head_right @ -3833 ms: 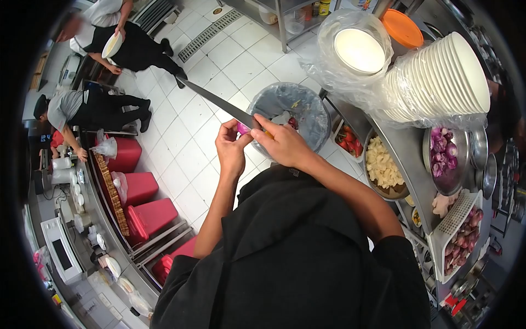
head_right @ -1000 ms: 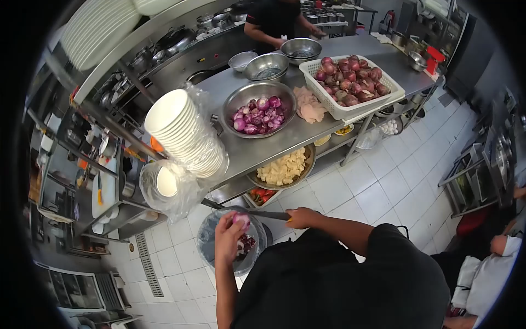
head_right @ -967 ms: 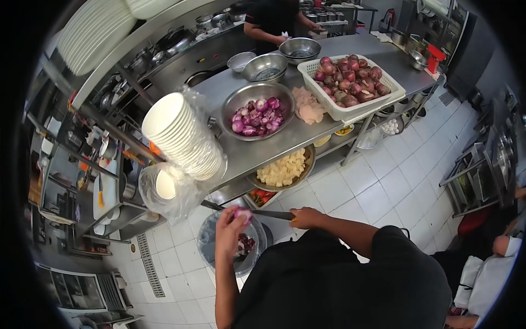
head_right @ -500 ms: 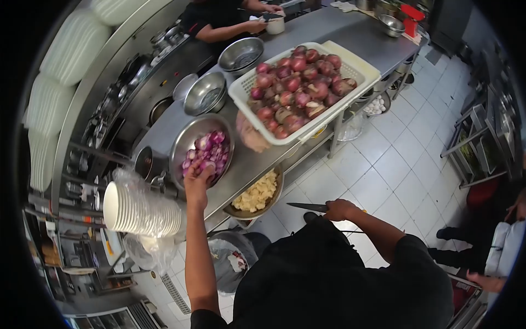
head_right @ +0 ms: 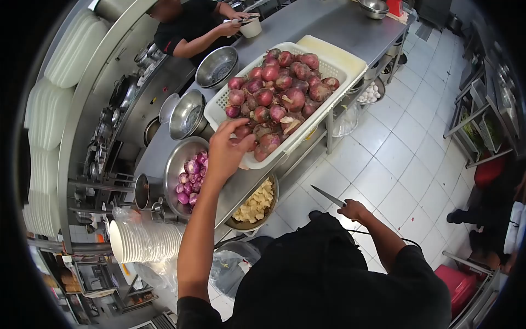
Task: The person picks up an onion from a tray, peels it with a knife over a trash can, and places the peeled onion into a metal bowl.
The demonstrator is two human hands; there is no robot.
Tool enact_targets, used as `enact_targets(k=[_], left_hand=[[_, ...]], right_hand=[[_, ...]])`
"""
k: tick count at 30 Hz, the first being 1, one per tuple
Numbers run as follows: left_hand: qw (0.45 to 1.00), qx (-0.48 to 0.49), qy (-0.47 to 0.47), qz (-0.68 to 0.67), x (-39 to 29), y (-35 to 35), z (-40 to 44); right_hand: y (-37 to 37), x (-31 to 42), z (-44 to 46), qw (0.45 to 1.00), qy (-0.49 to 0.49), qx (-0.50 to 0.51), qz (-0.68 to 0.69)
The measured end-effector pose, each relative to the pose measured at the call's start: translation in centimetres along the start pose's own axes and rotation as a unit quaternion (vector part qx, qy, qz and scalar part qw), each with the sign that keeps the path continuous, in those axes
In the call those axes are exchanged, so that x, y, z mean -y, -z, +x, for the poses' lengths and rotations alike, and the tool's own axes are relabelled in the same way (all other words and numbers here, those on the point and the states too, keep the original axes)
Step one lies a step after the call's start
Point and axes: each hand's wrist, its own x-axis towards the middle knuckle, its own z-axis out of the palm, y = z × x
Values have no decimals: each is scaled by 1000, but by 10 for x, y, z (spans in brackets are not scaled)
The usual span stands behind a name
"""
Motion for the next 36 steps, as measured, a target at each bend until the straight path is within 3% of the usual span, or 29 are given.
enact_targets(k=[2,4,10,14,17,21,22,23,24,25,27,36], left_hand=[[998,45,-26,37,-4,-14,16],[964,28,-207,163,2,-28,32],[908,148,-239,310,0,-54,61],[894,148,-251,340,1,-56,68],[926,121,-234,269,-7,-42,60],[957,8,-222,188,-19,-4,31],[992,-9,-122,27,-21,8,18],[990,-33,-18,-134,-22,20,2],[973,-51,26,-225,-21,34,-16],[973,-70,36,-216,-15,45,-36],[834,-138,107,-524,-2,67,-85],[707,-441,151,-532,20,106,-338]], right_hand=[[-1,-5,3,999,-19,14,22],[-4,-10,6,999,-14,-6,44],[-2,-4,-1,996,-24,-27,87],[-7,-10,3,994,-16,-45,94],[-11,-12,4,996,-9,-36,77],[-14,4,3,998,4,1,64],[-14,11,0,998,4,17,54],[-15,17,-1,999,11,28,44],[-15,24,-2,999,15,39,34],[-17,31,-2,998,20,51,20],[-24,41,-4,996,60,64,-5],[-76,160,-85,928,66,316,-186]])
